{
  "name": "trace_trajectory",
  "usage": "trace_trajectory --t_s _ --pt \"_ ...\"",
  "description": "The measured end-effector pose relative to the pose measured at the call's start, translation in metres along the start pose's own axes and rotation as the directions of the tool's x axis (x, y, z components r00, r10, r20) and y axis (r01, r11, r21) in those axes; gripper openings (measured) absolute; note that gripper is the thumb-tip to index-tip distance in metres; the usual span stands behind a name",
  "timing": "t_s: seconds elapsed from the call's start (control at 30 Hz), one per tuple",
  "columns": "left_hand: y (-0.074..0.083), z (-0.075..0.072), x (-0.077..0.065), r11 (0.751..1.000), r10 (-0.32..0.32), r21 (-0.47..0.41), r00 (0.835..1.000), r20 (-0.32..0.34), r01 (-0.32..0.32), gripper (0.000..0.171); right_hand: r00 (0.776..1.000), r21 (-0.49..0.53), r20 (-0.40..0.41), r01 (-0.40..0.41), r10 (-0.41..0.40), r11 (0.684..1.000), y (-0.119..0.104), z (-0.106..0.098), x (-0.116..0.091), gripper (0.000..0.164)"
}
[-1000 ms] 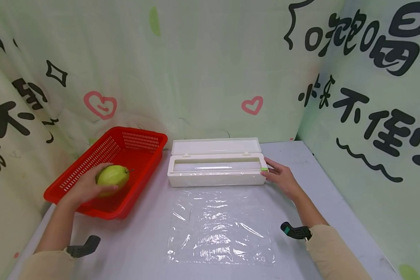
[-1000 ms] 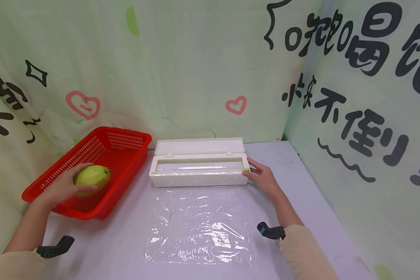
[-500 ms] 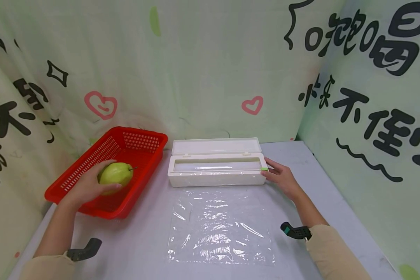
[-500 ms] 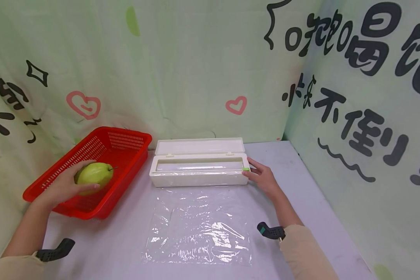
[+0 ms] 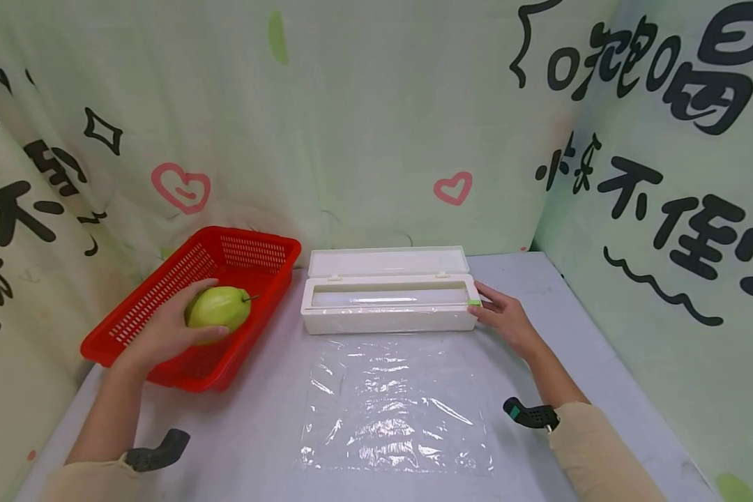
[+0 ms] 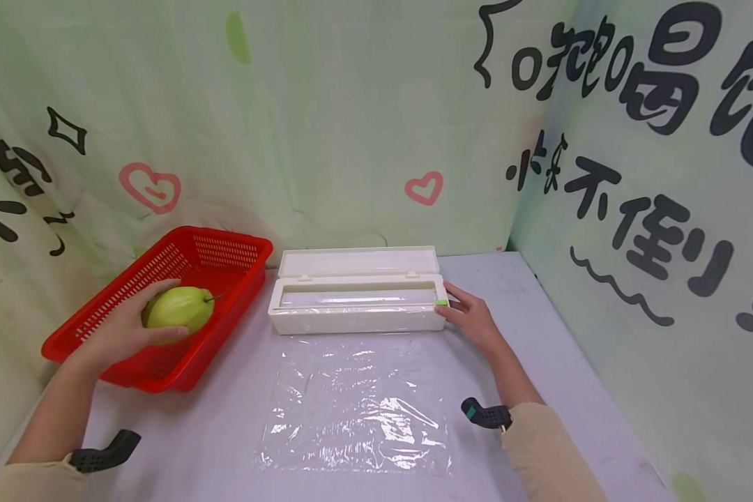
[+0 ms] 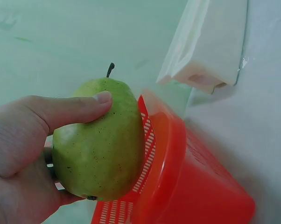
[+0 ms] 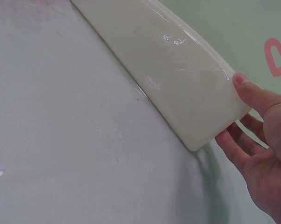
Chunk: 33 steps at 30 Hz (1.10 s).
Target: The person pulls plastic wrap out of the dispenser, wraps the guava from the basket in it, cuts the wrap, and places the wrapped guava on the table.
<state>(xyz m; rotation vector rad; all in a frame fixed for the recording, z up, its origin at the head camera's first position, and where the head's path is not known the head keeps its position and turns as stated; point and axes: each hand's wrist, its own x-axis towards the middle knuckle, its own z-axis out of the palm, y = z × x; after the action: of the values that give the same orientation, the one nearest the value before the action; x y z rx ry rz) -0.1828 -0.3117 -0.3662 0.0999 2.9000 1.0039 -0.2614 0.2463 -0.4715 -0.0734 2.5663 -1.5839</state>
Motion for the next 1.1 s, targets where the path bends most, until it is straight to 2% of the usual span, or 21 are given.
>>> trace_trajectory --t_s 0.23,0.57,0.67,0.8,1.1 --pt "0.009 0.001 0.000 1.000 0.017 -0.024 1.000 0.005 -0.017 0.096 1.000 0.006 0.008 0.001 -0.001 1.000 -0.002 -0.001 -0.002 0.073" --pt "0.015 0.005 0.000 0.999 0.042 -0.022 0.999 -0.009 -0.043 0.087 1.000 0.022 0.023 -0.014 0.013 1.000 -0.037 -0.001 -0.022 0.068" --pt "0.016 0.007 0.000 0.999 0.044 -0.025 0.999 -0.007 -0.044 0.087 1.000 0.020 0.021 -0.014 0.013 1.000 -0.039 -0.001 -0.023 0.068" --pt "0.018 0.008 0.000 0.998 0.048 -0.026 0.999 -0.006 -0.049 0.088 1.000 0.030 0.020 -0.013 0.013 0.999 -0.033 -0.001 -0.019 0.068" --pt "0.027 0.013 -0.002 0.996 0.088 -0.026 0.996 -0.012 -0.088 0.086 1.000 0.002 0.010 0.004 -0.004 1.000 -0.003 -0.001 -0.003 0.074"
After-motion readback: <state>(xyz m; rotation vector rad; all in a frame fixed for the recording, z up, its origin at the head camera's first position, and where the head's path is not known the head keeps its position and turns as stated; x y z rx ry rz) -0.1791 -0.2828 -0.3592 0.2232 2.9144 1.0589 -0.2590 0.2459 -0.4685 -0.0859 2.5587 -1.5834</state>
